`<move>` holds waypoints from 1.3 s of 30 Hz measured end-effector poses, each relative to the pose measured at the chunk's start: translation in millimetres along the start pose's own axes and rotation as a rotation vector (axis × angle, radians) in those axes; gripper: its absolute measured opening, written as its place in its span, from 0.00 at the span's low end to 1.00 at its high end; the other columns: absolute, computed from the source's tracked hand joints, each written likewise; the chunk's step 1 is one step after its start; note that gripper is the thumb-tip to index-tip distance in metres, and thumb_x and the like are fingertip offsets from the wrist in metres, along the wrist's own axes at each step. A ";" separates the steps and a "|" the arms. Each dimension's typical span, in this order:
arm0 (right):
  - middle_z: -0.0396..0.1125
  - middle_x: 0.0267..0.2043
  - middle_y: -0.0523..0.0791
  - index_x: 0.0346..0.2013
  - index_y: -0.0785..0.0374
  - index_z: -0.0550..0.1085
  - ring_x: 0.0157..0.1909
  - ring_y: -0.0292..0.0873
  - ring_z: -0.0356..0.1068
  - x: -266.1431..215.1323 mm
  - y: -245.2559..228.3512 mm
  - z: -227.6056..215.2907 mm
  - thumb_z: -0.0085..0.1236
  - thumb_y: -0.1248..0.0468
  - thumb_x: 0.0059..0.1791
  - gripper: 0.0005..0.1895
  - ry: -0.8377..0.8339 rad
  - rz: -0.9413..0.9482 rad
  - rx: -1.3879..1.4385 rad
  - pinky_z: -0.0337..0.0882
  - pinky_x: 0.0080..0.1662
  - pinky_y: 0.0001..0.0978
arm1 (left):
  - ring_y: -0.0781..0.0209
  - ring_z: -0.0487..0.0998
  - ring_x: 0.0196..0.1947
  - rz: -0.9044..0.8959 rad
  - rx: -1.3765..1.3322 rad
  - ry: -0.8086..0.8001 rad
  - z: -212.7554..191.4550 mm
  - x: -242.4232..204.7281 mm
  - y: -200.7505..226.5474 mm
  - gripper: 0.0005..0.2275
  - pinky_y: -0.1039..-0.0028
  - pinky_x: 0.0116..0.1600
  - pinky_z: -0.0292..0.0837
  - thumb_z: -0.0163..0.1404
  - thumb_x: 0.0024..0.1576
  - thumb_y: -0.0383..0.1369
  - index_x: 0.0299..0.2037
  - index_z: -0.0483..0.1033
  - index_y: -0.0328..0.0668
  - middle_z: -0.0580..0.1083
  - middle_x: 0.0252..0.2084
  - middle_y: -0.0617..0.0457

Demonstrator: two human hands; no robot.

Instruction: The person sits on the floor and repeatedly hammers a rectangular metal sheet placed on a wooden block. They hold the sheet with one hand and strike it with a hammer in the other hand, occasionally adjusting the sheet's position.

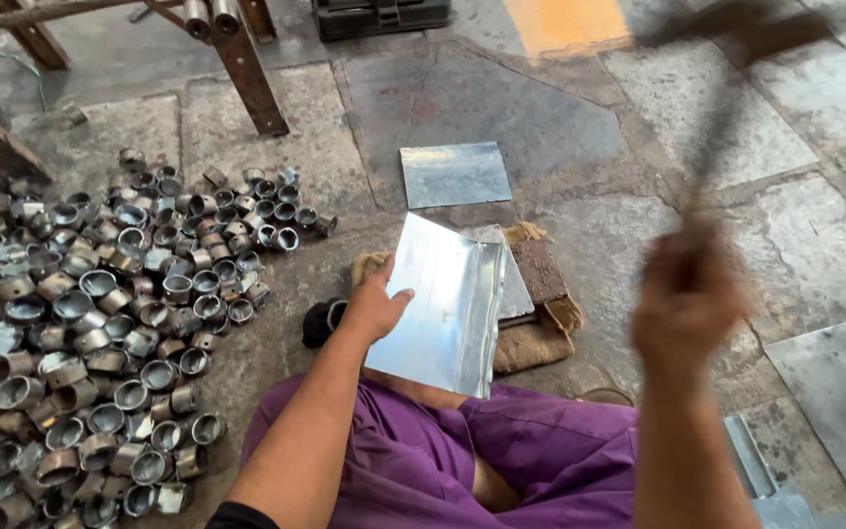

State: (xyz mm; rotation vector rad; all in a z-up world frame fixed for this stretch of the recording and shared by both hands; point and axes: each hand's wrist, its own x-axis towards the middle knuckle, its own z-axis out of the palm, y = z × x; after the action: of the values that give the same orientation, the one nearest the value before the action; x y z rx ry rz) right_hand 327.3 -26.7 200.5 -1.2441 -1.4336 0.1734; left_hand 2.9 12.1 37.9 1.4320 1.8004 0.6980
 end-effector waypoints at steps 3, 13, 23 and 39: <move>0.60 0.22 0.44 0.41 0.64 0.66 0.18 0.37 0.61 27.7 -5.8 -26.3 0.47 0.59 0.70 0.16 0.202 -0.347 0.343 0.59 0.24 0.30 | 0.42 0.72 0.63 -0.013 -0.018 -0.004 4.6 -6.9 -4.9 0.36 0.64 0.64 0.67 0.58 0.55 0.36 0.73 0.55 0.44 0.69 0.64 0.34; 0.71 0.28 0.47 0.59 0.55 0.72 0.27 0.41 0.70 -84.5 80.3 59.5 0.53 0.57 0.59 0.14 -0.436 0.119 -0.373 0.67 0.29 0.32 | 0.42 0.69 0.66 -0.072 0.014 -0.024 -0.9 -9.7 9.1 0.35 0.62 0.66 0.64 0.55 0.56 0.37 0.74 0.52 0.47 0.66 0.67 0.38; 0.63 0.25 0.40 0.54 0.67 0.66 0.22 0.31 0.60 -10.0 10.1 26.4 0.51 0.63 0.63 0.10 0.231 -0.234 0.366 0.60 0.24 0.24 | 0.43 0.70 0.66 -0.056 -0.044 -0.011 -1.5 -11.8 7.0 0.35 0.64 0.66 0.66 0.56 0.56 0.36 0.74 0.55 0.47 0.68 0.67 0.37; 0.73 0.36 0.50 0.65 0.64 0.71 0.36 0.39 0.73 -35.4 37.5 26.8 0.55 0.66 0.61 0.16 -0.084 -0.241 -0.036 0.73 0.37 0.33 | 0.45 0.73 0.63 0.017 -0.043 -0.003 -1.2 -8.5 4.4 0.33 0.65 0.64 0.68 0.56 0.56 0.35 0.73 0.57 0.47 0.71 0.63 0.38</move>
State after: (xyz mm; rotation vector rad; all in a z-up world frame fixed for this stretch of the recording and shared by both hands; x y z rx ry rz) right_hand 318.9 -22.9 143.1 -1.0929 -1.6527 0.0362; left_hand 5.5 4.9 43.8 1.4204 1.7627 0.7388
